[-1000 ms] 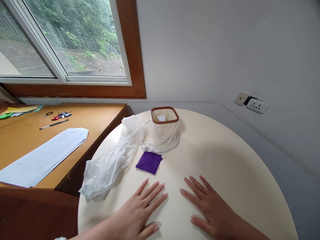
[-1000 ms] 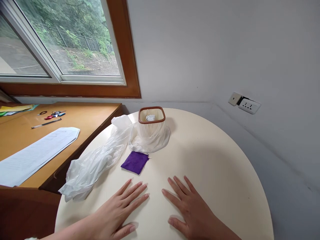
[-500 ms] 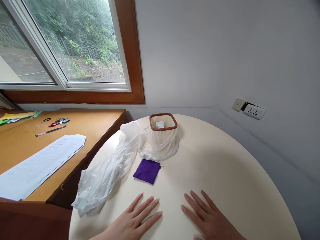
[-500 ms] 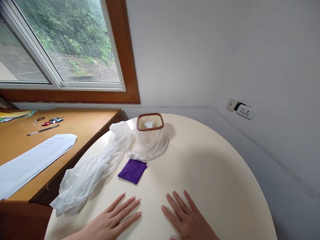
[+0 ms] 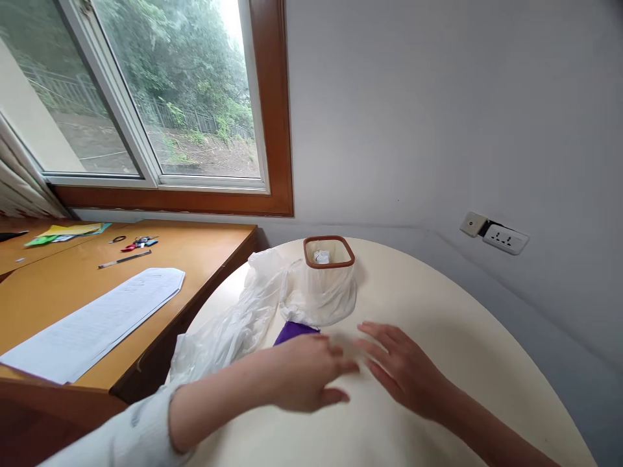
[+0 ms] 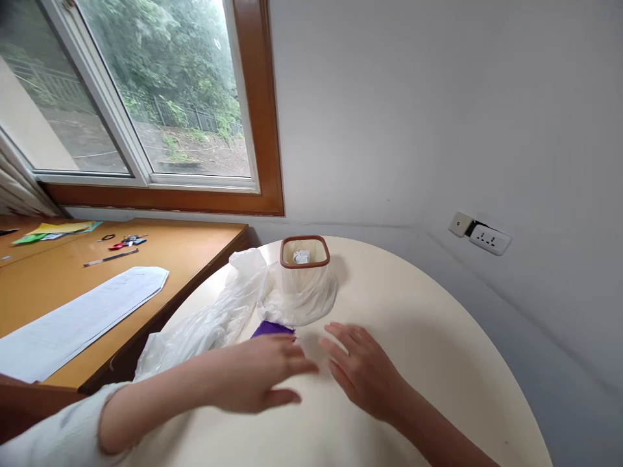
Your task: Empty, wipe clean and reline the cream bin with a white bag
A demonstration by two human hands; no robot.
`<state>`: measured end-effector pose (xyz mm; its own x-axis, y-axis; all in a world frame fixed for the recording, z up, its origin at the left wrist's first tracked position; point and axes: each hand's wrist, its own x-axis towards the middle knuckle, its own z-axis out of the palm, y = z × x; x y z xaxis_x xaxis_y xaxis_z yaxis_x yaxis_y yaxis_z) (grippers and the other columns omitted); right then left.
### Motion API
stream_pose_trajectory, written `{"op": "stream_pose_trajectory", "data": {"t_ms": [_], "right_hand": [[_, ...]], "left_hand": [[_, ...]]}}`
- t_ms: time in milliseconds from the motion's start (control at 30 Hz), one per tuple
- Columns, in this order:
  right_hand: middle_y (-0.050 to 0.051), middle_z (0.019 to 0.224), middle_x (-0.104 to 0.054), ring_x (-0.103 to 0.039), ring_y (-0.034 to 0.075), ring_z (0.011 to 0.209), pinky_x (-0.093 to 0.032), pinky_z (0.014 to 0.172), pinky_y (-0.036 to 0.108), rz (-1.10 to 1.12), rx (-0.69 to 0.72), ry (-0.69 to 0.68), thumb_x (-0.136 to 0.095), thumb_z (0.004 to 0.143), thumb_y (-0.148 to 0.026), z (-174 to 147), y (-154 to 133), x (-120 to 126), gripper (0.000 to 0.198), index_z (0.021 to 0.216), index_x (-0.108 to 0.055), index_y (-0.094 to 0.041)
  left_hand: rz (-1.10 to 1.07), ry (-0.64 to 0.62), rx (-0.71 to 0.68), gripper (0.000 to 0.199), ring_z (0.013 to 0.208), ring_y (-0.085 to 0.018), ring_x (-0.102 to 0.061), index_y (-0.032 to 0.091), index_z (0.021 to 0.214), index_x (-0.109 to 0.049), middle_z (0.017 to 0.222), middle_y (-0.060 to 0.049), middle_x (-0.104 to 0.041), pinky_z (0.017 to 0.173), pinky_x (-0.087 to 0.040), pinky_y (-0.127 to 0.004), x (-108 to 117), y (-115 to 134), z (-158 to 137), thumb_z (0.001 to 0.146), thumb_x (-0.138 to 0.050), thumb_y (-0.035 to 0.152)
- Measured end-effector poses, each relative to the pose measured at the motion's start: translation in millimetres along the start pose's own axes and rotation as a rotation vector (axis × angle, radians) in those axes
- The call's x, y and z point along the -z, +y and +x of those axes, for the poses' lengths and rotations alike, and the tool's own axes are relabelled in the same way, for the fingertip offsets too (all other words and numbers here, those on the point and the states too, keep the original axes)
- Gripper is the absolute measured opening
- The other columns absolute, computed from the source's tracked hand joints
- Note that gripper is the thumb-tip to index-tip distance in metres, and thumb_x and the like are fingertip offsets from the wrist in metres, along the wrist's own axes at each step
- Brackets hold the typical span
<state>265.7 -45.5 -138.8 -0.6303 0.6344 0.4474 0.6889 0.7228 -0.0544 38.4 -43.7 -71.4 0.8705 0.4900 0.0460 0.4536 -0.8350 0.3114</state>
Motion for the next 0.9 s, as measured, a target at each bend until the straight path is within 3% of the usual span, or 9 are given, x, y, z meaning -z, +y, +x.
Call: {"op": "stream_pose_trajectory", "data": {"t_ms": [67,167,233,300,400,533,633,767,900], "right_hand": [[0.011,0.122,-0.054,-0.05,0.023,0.112,-0.045,0.09,0.041,0.043,-0.087,0.158,-0.037,0.089,-0.024,22.8,10.3,-4.3,0.031,0.114,-0.055,-0.021],[0.01,0.126,-0.047,-0.046,0.023,0.117,-0.043,0.094,0.042,0.17,-0.312,0.383,-0.034,0.09,-0.028,59.9,21.2,-7.3,0.033,0.116,-0.053,-0.024],[0.008,0.131,-0.041,-0.04,0.022,0.122,-0.041,0.096,0.043,0.224,-0.403,0.446,-0.031,0.09,-0.027,82.8,23.2,-9.1,0.035,0.119,-0.051,-0.026],[0.007,0.136,-0.034,-0.033,0.022,0.127,-0.038,0.099,0.044,0.228,-0.427,0.43,-0.032,0.09,-0.026,101.3,23.0,-12.7,0.036,0.121,-0.049,-0.027],[0.009,0.139,-0.031,-0.028,0.024,0.13,-0.031,0.103,0.046,0.177,-0.401,0.365,-0.037,0.088,-0.026,118.3,23.8,-21.0,0.034,0.119,-0.052,-0.024],[0.007,0.116,-0.056,-0.049,0.02,0.113,-0.019,0.106,0.05,0.176,-0.309,0.316,-0.036,0.089,-0.024,124.8,28.5,-27.9,0.024,0.101,-0.057,-0.023],[0.003,0.097,-0.064,-0.057,0.018,0.097,-0.023,0.104,0.048,0.239,-0.288,0.28,-0.04,0.089,-0.025,124.4,30.3,-28.1,0.017,0.096,-0.056,-0.023],[0.004,0.095,-0.065,-0.057,0.02,0.093,-0.04,0.087,0.039,0.291,-0.278,0.249,-0.045,0.088,-0.024,123.6,31.4,-28.0,0.016,0.097,-0.057,-0.021],[0.004,0.087,-0.065,-0.057,0.019,0.084,-0.043,0.078,0.034,0.306,-0.281,0.25,-0.044,0.087,-0.02,122.7,34.3,-27.0,0.016,0.091,-0.06,-0.021]], "left_hand": [[-0.075,0.211,0.101,0.025,0.079,-0.022,-0.062,0.026,0.102,-0.061,0.086,-0.004,-0.065,0.07,-0.047,-0.032,11.3,-8.6,14.5,0.083,-0.045,0.027],[-0.231,0.672,0.307,0.019,0.076,-0.017,-0.059,0.023,0.086,-0.059,0.081,-0.002,-0.062,0.07,-0.047,-0.03,17.9,-35.1,30.3,0.086,-0.041,0.025],[-0.326,0.985,0.384,0.013,0.08,-0.016,-0.058,0.021,0.089,-0.056,0.082,-0.002,-0.06,0.078,-0.047,-0.032,14.8,-57.5,38.5,0.083,-0.047,0.027],[-0.383,1.133,0.423,0.033,0.093,-0.017,-0.055,0.021,0.109,-0.048,0.093,-0.004,-0.056,0.086,-0.045,-0.035,8.5,-79.1,44.9,0.078,-0.057,0.029],[-0.459,1.096,0.516,0.078,0.116,-0.024,-0.042,0.023,0.131,-0.025,0.122,-0.013,-0.041,0.095,-0.037,-0.044,0.1,-103.8,49.9,0.067,-0.068,0.035],[-0.532,0.887,0.575,0.108,0.13,-0.031,-0.023,0.022,0.139,-0.003,0.136,-0.02,-0.02,0.1,-0.03,-0.05,0.0,-120.6,50.3,0.059,-0.074,0.04],[-0.525,0.793,0.533,0.115,0.134,-0.033,-0.014,0.024,0.14,-0.003,0.141,-0.018,-0.013,0.103,-0.025,-0.051,7.1,-126.4,49.2,0.053,-0.078,0.038],[-0.551,0.706,0.459,0.117,0.135,-0.033,-0.012,0.026,0.141,-0.005,0.143,-0.016,-0.012,0.105,-0.023,-0.05,14.8,-131.7,49.0,0.051,-0.079,0.036],[-0.611,0.645,0.421,0.118,0.134,-0.031,-0.013,0.027,0.142,0.002,0.145,-0.015,-0.009,0.106,-0.022,-0.047,13.1,-133.8,53.4,0.054,-0.078,0.035]]}}
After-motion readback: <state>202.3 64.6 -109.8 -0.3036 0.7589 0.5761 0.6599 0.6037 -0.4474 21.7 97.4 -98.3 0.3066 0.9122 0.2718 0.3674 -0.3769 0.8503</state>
